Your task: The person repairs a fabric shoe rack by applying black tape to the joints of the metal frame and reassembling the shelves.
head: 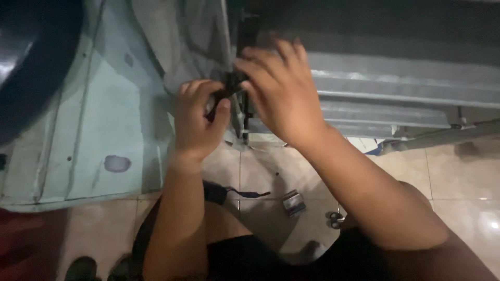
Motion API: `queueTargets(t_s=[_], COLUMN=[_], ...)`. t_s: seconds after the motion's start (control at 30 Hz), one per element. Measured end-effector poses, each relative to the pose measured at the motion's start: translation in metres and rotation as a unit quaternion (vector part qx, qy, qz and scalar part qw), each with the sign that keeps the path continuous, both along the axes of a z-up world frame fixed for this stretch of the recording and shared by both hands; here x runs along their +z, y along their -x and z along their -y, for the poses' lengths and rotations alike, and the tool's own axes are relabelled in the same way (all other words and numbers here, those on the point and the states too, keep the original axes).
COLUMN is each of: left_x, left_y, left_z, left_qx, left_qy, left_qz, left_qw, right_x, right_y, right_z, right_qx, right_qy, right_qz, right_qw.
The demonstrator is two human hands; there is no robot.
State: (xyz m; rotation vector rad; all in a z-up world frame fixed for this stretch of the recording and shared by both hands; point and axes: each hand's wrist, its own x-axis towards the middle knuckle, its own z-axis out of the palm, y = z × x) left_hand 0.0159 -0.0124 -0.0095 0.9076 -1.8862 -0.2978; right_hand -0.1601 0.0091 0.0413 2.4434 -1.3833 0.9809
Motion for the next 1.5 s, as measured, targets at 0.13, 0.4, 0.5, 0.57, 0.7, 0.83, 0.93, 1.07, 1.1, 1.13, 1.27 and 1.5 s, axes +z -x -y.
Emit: queueTargets(t_s=[0.13, 0.4, 0.5, 0.57, 0.7, 0.83, 0.93, 1.07, 1.1, 1.13, 1.27, 1.5], left_x=[0.003, -0.009, -0.012, -0.015, -0.025, -0.027, -0.024, -0.018, -0.016, -0.015, -0.013, 0.004], left_y=[-0.001, 0.008, 0.010, 0.012, 0.016, 0.018, 0.015, 0.011, 0.010, 0.009, 0.004, -0.014], left_z=[0.003, 0.014, 0.019, 0.021, 0.027, 0.029, 0.030, 0.026, 0.024, 0.023, 0.020, 0.004], left_qx=[-0.005, -0.037, -0.027, -0.025, 0.001, -0.022, -0.021, -0.017, -0.011, -0.004, -0.024, -0.072], left_qy=[-0.030, -0.087, 0.019, 0.032, 0.045, 0.008, 0.033, 0.055, 0.049, 0.054, -0.011, -0.076], left_qz=[-0.015, -0.100, -0.051, -0.050, -0.073, -0.126, -0.117, -0.090, -0.096, -0.095, -0.098, -0.057], left_qw=[0.999, 0.991, 0.998, 0.998, 0.996, 0.992, 0.992, 0.994, 0.994, 0.994, 0.995, 0.993], right_x=[-0.050, -0.337, -0.403, -0.422, -0.447, -0.450, -0.442, -0.450, -0.450, -0.450, -0.438, -0.268], right_y=[0.036, 0.138, 0.144, 0.130, 0.115, 0.119, 0.135, 0.153, 0.154, 0.156, 0.156, 0.070], right_z=[-0.036, -0.131, -0.191, -0.208, -0.212, -0.219, -0.226, -0.237, -0.233, -0.225, -0.197, -0.121], right_qx=[0.094, -0.337, -0.416, -0.445, -0.483, -0.529, -0.570, -0.607, -0.612, -0.617, -0.642, -0.064], right_qy=[0.111, -0.679, -0.725, -0.732, -0.715, -0.683, -0.656, -0.621, -0.614, -0.600, -0.550, -0.398], right_qz=[-0.056, -0.063, -0.001, 0.043, 0.110, 0.150, 0.160, 0.173, 0.178, 0.183, 0.185, 0.477], right_qw=[0.988, 0.649, 0.549, 0.514, 0.494, 0.481, 0.468, 0.466, 0.466, 0.475, 0.501, 0.781])
